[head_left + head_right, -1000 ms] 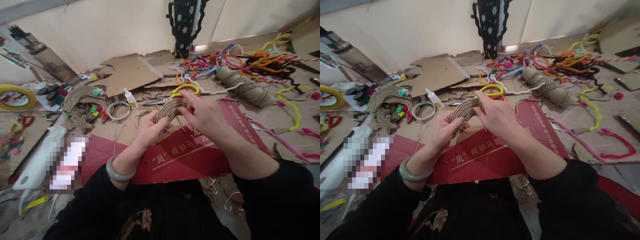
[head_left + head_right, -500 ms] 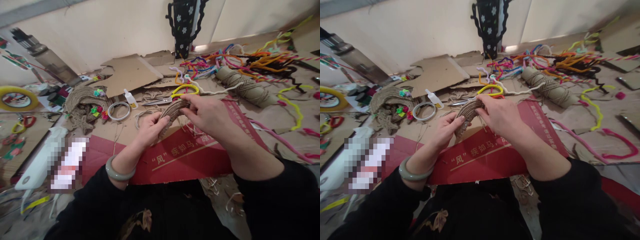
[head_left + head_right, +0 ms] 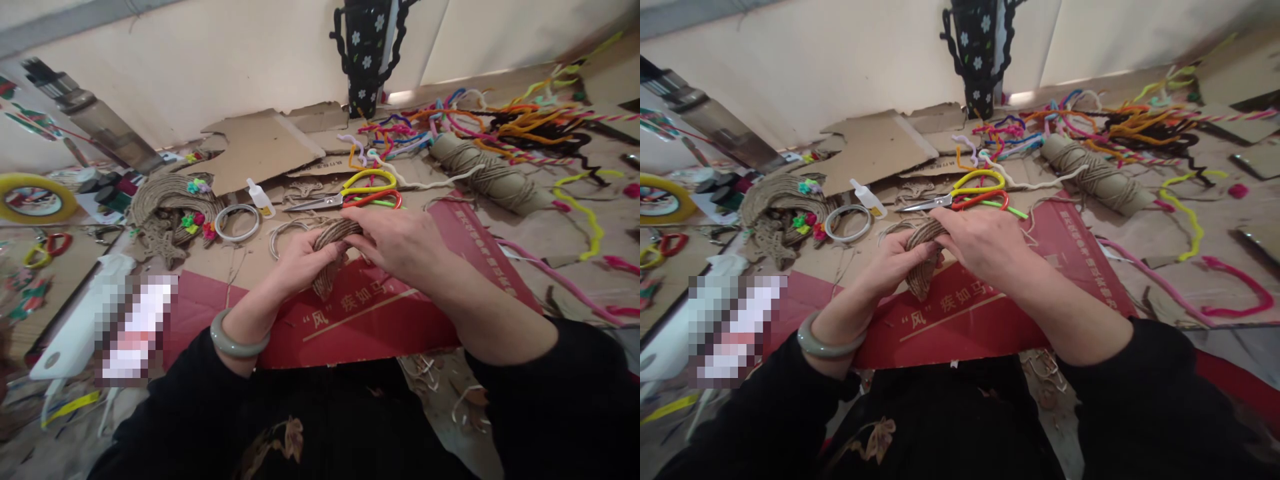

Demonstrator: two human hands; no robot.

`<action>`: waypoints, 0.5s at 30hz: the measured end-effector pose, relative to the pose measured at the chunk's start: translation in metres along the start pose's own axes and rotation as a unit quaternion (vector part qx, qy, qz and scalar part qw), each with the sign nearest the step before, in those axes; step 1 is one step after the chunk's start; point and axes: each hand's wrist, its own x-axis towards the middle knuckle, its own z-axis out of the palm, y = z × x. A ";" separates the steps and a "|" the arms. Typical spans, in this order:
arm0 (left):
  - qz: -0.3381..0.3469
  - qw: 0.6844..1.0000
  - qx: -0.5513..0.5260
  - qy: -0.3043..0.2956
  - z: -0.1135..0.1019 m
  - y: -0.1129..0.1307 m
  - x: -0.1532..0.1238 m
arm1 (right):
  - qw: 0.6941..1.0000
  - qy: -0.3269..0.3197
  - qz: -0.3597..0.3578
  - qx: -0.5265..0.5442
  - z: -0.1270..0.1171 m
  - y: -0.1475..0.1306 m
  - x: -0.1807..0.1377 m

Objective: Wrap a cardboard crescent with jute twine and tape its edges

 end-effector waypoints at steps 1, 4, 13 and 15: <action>-0.005 1.000 -0.009 0.010 0.000 0.000 0.000 | 1.000 0.009 -0.002 0.002 0.000 0.001 0.000; -0.029 0.997 -0.057 0.042 0.002 0.000 0.000 | 1.000 0.025 -0.007 0.004 -0.001 0.002 0.001; -0.048 0.988 -0.118 0.084 0.005 0.003 -0.001 | 0.998 0.050 -0.033 -0.025 -0.004 0.002 0.004; -0.048 0.988 -0.123 0.084 0.005 0.003 -0.001 | 0.997 0.065 -0.040 -0.031 -0.002 0.002 0.004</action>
